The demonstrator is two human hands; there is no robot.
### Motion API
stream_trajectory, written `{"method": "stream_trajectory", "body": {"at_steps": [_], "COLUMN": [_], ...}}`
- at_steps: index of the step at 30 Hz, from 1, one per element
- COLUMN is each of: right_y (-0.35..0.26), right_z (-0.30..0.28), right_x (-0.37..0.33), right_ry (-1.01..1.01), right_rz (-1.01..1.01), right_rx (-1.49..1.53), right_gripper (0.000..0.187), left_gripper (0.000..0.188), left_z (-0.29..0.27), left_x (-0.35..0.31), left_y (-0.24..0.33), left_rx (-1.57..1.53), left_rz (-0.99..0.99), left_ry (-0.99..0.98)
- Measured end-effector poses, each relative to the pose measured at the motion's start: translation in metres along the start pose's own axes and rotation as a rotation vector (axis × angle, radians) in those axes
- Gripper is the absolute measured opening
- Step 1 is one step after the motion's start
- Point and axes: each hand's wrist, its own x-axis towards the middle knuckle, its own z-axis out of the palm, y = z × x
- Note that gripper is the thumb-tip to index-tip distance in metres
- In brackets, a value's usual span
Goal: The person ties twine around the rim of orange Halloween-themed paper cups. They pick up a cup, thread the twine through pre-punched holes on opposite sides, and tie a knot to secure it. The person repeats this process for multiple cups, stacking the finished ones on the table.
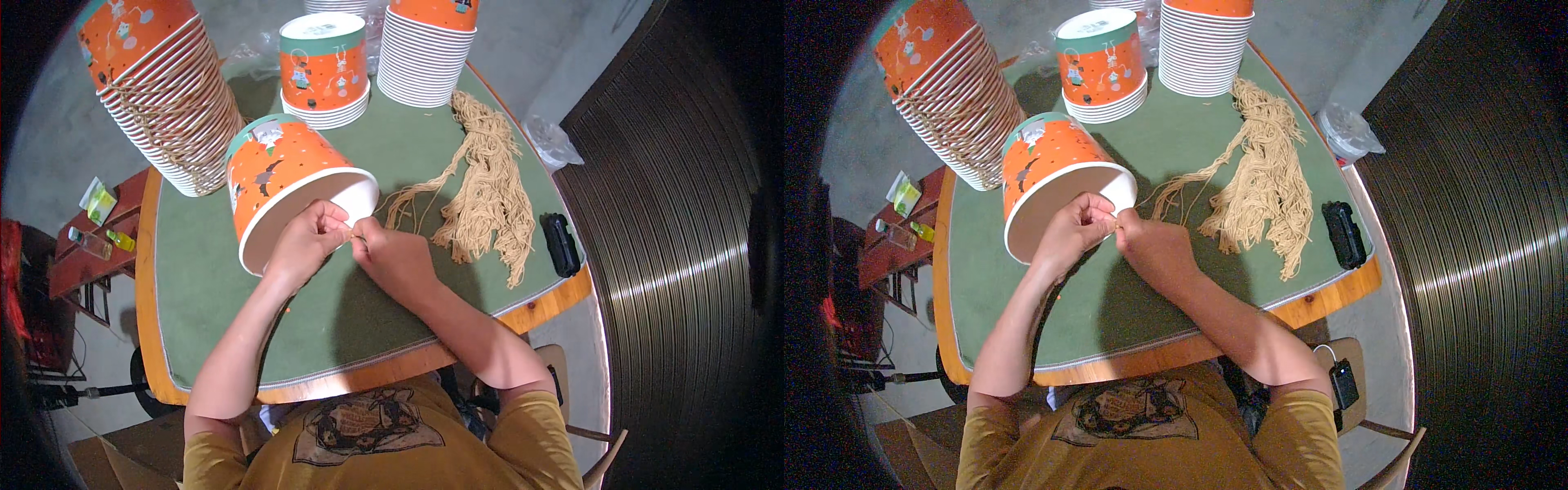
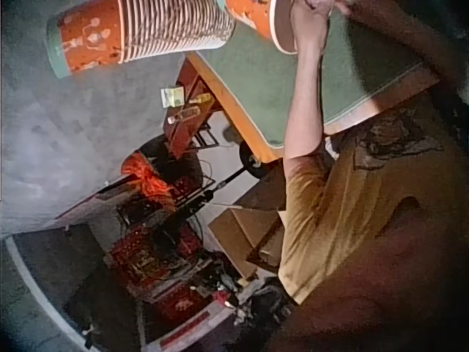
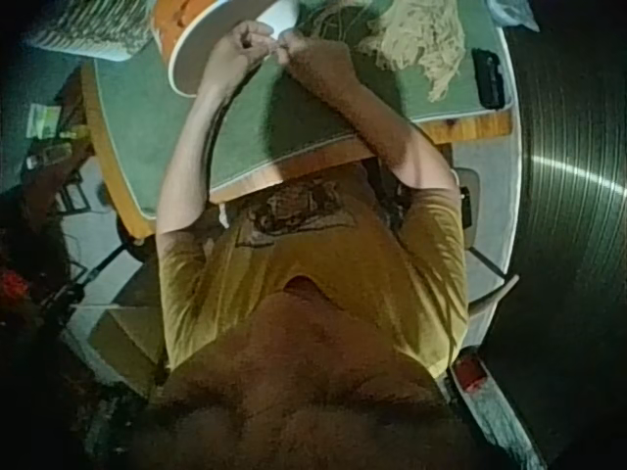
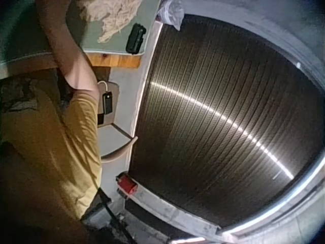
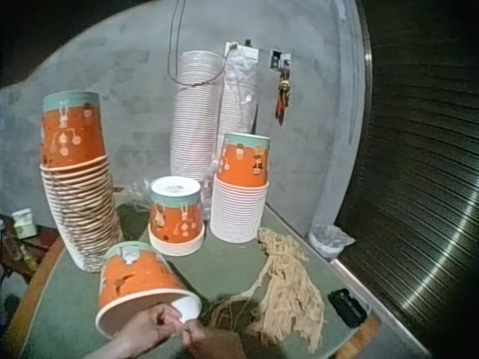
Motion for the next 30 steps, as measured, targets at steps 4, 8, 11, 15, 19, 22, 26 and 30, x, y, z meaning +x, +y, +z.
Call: {"method": "stream_trajectory", "body": {"at_steps": [4,8,11,15,19,22,26,30], "right_y": [0.003,0.005,0.009,0.011,0.012,0.011,0.011,0.011], "right_z": [0.002,0.001,0.000,-0.003,-0.006,-0.009,-0.011,-0.010], "right_x": [0.000,0.002,0.004,0.005,0.004,0.004,0.003,0.003], "right_ry": [0.034,0.012,-0.032,-0.086,-0.123,-0.138,-0.177,-0.182], "right_rz": [-0.089,0.012,0.062,0.099,0.124,0.135,0.123,0.120], "right_rx": [-0.004,0.107,0.177,0.245,0.299,0.345,0.327,0.340], "right_gripper": [0.014,0.013,0.015,0.016,0.016,0.015,0.015,0.015], "left_gripper": [0.020,0.024,0.027,0.029,0.023,0.016,0.011,0.011], "left_z": [-0.001,0.001,0.009,0.016,0.013,0.013,0.011,0.010], "left_x": [0.000,-0.007,-0.010,-0.011,-0.012,-0.013,-0.012,-0.010], "left_y": [-0.002,0.005,0.000,-0.005,-0.005,-0.002,-0.004,-0.005], "left_rx": [0.027,0.187,0.366,0.495,0.465,0.539,0.630,0.599], "left_rz": [0.011,0.088,0.226,0.367,0.346,0.382,0.467,0.439], "left_ry": [-0.007,-0.033,0.031,0.141,0.149,0.145,0.144,0.149]}}
